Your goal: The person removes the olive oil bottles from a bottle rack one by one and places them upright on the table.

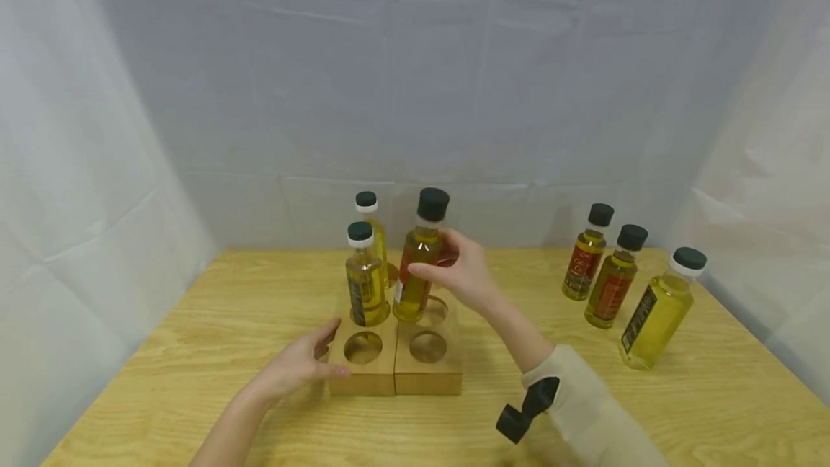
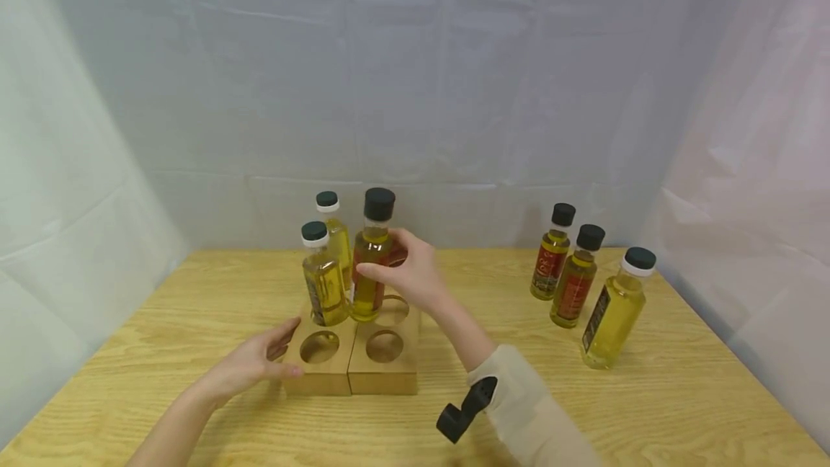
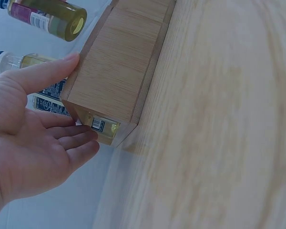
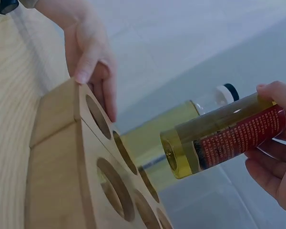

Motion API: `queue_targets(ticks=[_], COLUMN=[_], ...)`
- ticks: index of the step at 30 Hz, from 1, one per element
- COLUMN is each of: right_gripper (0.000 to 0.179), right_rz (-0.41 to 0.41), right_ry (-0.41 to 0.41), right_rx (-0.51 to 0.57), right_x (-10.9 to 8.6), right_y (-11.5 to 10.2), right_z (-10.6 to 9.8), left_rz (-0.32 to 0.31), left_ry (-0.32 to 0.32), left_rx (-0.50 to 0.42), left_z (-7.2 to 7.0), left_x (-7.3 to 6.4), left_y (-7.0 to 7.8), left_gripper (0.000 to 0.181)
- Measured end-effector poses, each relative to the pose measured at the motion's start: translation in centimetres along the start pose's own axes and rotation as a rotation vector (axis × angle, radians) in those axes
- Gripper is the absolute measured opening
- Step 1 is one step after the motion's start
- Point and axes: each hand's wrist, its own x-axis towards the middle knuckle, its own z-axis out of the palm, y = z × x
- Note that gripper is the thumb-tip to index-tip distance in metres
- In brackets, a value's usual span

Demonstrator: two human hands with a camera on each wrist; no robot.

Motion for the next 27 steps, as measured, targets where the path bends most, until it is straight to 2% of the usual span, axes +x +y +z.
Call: queue_targets(ticks=[6, 16, 22, 27], right_gripper=[0.053, 0.056, 0.059, 0.065], right_rz=[0.037, 0.121, 0.172, 0.212], right_ry=[0.055, 0.142, 0.17, 0.187], right_rx=[-0.022, -0.08, -0.119, -0.111], right_x=[0.4, 0.8, 0.9, 0.9], right_y=[0.5, 2.1, 3.1, 4.0], right_z=[-2.2, -5.5, -7.1, -8.4], left_rz=[0.004, -0.004, -0.006, -0.004], left_ry=[-0.013, 0.008, 0.006, 0.009], left_rx=[-0.026, -0.02, -0.026, -0.024], left_z=[-0.1, 0.0, 0.0, 0.0], left_x=[0.0, -0.1, -0.1, 0.0], left_y=[-0.1, -0.2, -0.1, -0.2], left_gripper=[0.093, 0.095, 0.096, 0.096])
